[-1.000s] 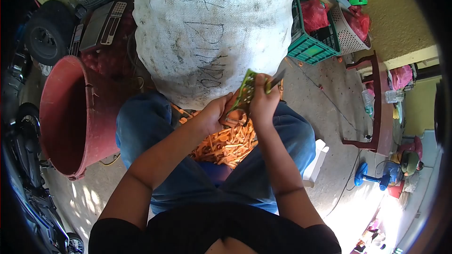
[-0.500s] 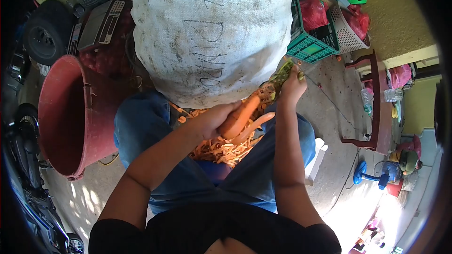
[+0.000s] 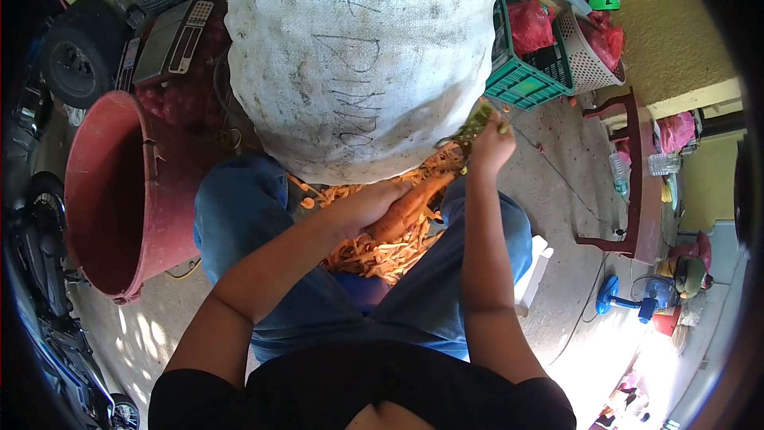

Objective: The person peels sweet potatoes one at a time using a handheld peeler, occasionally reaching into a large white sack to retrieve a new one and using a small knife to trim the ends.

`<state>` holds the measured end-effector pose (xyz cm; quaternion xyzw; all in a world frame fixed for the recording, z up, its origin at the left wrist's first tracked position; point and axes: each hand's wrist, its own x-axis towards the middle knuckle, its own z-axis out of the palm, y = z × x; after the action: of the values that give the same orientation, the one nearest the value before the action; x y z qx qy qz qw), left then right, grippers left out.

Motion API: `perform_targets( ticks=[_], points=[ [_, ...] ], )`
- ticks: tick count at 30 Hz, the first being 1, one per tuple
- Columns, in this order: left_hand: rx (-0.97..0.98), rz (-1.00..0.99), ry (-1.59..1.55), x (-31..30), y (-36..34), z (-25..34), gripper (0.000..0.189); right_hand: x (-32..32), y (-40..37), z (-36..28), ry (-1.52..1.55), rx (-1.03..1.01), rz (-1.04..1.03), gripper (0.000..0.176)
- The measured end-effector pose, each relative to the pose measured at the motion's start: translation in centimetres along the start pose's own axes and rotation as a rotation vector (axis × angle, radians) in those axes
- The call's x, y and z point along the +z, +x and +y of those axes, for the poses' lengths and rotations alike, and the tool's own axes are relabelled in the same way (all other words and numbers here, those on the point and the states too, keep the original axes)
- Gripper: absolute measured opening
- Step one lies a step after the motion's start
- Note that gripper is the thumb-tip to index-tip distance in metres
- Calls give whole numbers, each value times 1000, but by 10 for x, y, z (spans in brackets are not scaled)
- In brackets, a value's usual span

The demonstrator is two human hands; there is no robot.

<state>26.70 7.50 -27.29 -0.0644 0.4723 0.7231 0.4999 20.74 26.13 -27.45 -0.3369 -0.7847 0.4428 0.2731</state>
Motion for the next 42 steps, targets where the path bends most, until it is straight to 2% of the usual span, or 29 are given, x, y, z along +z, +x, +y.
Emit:
perform_targets(
  ticks=[1,2,3,5,7,9,11,14,15,16,17,18,19,22,23,25,26,27,29,30,32,34,35,36,37,39,40,41,42],
  points=[
    [27,-46,7,0,-2,0,36,-1,-1,-2,3,-1,2,27],
    [-65,-35,-111,-1,-3,4,38,-4,-7,-5,147,-10,6,26],
    [-65,-35,-115,-6,0,7,38,-7,-13,-7,289,-20,9,26],
    [-55,-92,-277,-18,9,9,36,-13,-43,-22,440,53,-195,23],
    [11,-90,-282,-20,13,8,34,-7,-68,-17,343,-142,-301,23],
    [48,12,-295,-19,16,7,32,-7,-94,-36,187,-449,-254,19],
    [60,49,-316,-16,21,0,33,0,-95,-28,109,-486,-290,17],
    [106,-31,-12,-19,17,1,32,8,-70,-14,111,-446,-208,17],
    [104,-33,-13,-18,14,-2,32,12,-49,-6,156,-353,-141,19],
    [91,-94,100,-16,9,-7,33,12,-22,6,-25,-230,-61,21],
    [78,-157,214,-12,6,-9,35,5,-9,-2,-25,-259,63,24],
    [-65,-122,71,-1,-5,0,35,4,7,8,30,-132,81,25],
    [-65,-124,74,-1,-4,2,35,2,6,5,31,-132,84,25],
    [-14,-88,-137,-6,3,4,35,-9,-16,-13,321,10,-104,22],
    [18,-81,-213,-10,9,1,36,-14,-33,-25,311,25,-244,20],
    [77,-64,-356,-22,21,-5,37,-6,-62,-18,292,-156,-346,20],
    [113,-292,-369,-31,20,-5,37,-6,-80,-27,257,-330,-321,21],
    [110,-290,-366,-31,21,-8,37,-9,-95,-37,199,-375,-321,21],
    [99,1,-289,-19,15,-7,34,-7,-92,-37,112,-390,-333,21],
    [98,1,-291,-17,14,-7,34,-4,-84,-31,110,-389,-335,21],
    [-87,24,72,-15,12,-6,32,3,-49,-13,118,-329,-141,20],
    [-67,-8,59,9,-10,2,33,-4,-6,-8,-11,-131,36,22],
    [-45,-34,50,16,-17,6,33,-9,1,-3,-11,-129,45,22],
    [-88,-187,-52,6,-14,8,36,-12,7,0,73,-134,58,23],
    [-87,-187,-57,2,-10,8,36,-13,8,2,153,-139,66,24],
    [-64,-6,-278,-5,-1,9,35,-23,-27,-30,175,-70,-124,22],
    [-41,13,-294,-8,4,6,31,-20,-43,-32,348,-44,-234,20],
    [-39,16,-295,-17,12,0,31,-10,-57,-28,331,-143,-246,18],
    [41,-180,-358,-30,20,-9,31,-12,-72,-26,317,-267,-346,17]
  ],
)
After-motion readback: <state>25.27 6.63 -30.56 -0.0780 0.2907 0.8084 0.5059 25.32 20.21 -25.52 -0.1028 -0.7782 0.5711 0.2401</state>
